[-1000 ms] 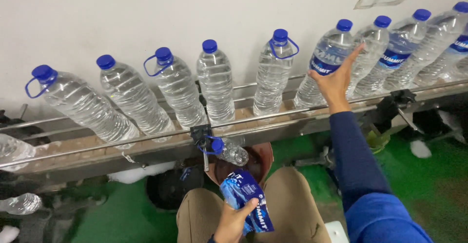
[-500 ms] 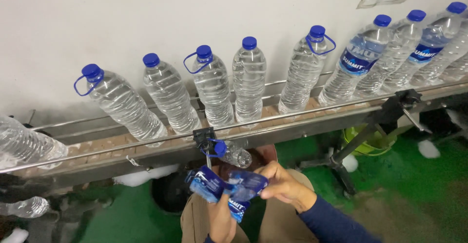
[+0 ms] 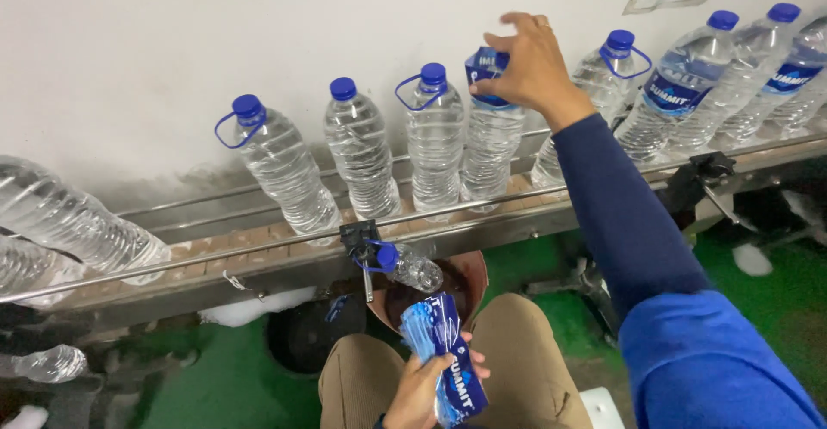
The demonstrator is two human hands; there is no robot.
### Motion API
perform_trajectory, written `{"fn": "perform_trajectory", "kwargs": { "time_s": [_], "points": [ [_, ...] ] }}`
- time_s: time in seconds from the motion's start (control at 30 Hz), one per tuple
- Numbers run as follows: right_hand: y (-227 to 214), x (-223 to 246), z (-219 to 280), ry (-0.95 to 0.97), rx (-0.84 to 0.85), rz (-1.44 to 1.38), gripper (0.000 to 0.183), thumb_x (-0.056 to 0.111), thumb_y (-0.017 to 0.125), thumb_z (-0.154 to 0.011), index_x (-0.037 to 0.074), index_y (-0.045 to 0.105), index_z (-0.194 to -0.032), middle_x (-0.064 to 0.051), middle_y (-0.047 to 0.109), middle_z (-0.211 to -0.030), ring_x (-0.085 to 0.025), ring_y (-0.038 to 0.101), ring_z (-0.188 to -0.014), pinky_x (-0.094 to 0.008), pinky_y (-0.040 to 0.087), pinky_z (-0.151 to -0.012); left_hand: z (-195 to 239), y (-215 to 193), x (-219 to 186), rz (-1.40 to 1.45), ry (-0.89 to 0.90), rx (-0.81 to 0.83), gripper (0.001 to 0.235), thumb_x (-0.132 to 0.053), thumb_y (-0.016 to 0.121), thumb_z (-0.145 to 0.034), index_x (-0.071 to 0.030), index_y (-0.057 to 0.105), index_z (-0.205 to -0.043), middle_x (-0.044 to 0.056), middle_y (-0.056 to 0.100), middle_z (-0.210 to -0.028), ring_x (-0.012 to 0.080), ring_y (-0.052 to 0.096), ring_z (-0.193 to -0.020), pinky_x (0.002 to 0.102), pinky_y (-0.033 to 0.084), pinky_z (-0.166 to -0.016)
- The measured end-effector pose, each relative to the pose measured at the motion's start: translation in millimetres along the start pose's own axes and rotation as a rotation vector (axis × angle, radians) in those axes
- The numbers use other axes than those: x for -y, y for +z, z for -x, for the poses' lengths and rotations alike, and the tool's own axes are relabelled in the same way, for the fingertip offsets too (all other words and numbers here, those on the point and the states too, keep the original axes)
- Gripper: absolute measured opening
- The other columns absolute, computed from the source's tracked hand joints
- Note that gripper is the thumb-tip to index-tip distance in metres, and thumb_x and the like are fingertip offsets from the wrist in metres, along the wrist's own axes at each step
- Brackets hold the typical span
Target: The person applies blue labels to clear plastic water bottles moving on a conveyor belt. They pick up labels from a stack in their left hand and affix them to the bottles with their right hand as the bottles pass by.
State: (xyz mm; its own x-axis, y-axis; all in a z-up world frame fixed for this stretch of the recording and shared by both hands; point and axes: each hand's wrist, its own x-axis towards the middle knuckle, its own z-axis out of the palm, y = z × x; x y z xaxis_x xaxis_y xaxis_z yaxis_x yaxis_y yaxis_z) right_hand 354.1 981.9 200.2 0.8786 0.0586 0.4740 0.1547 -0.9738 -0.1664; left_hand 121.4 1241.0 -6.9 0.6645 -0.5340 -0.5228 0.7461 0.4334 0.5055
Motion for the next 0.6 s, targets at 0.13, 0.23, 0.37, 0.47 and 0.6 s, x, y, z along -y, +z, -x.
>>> {"fn": "perform_trajectory", "kwargs": {
  "time_s": [0.13,0.23,0.37,0.47,0.6],
  "points": [
    [-8,25,31,0.318,-0.019,-0.511,0.087,0.032,0.075,-0.073,0.013,0.023,-0.14,-0.015,0.02,-0.146,-0.032,0.025,-0.131,-0.046,0.022,-0.105,11,-6,-16,0.041,-0.055,-0.099,0.04,-0.005,0.059,-0.081,0.003,0.049,-0.118,0.03,0.065,-0.104,0.0395,0.064,-0.089,0.048,0.05,-0.082],
    [28,15,47,0.309,-0.191,-0.617,0.107,0.019,0.079,-0.074,0.024,-0.003,-0.142,-0.013,0.049,-0.127,-0.026,0.054,-0.109,-0.036,0.043,-0.092,0,-31,-5,-0.048,0.016,-0.227,0.053,-0.008,0.067,-0.073,-0.005,0.048,-0.122,0.023,0.066,-0.109,0.0339,0.063,-0.098,0.047,0.05,-0.089],
    [58,19,73,0.3,-0.395,-0.524,0.129,0.023,0.09,-0.073,0.026,-0.02,-0.14,-0.017,-0.003,-0.155,-0.039,0.024,-0.141,-0.046,0.032,-0.108,6,-43,-18,-0.263,0.112,-0.287,0.072,-0.02,0.076,-0.063,-0.012,0.046,-0.128,0.011,0.063,-0.117,0.0268,0.06,-0.109,0.041,0.046,-0.097],
    [68,9,82,0.28,-0.441,-0.65,0.131,0.015,0.092,-0.073,0.03,-0.022,-0.137,-0.029,0.031,-0.147,-0.036,0.046,-0.13,-0.045,0.035,-0.104,4,-60,-20,-0.272,0.202,-0.287,0.07,-0.018,0.074,-0.066,-0.013,0.046,-0.13,0.008,0.062,-0.122,0.0262,0.058,-0.113,0.041,0.045,-0.099],
    [69,-6,83,0.241,-0.383,-0.663,0.137,0.021,0.097,-0.075,0.03,-0.025,-0.137,-0.026,-0.006,-0.153,-0.04,0.033,-0.142,-0.054,0.024,-0.113,30,-67,-30,-0.269,0.259,-0.345,0.062,-0.012,0.073,-0.067,-0.009,0.051,-0.124,0.01,0.065,-0.116,0.0242,0.062,-0.105,0.038,0.047,-0.096]
  ]
}}
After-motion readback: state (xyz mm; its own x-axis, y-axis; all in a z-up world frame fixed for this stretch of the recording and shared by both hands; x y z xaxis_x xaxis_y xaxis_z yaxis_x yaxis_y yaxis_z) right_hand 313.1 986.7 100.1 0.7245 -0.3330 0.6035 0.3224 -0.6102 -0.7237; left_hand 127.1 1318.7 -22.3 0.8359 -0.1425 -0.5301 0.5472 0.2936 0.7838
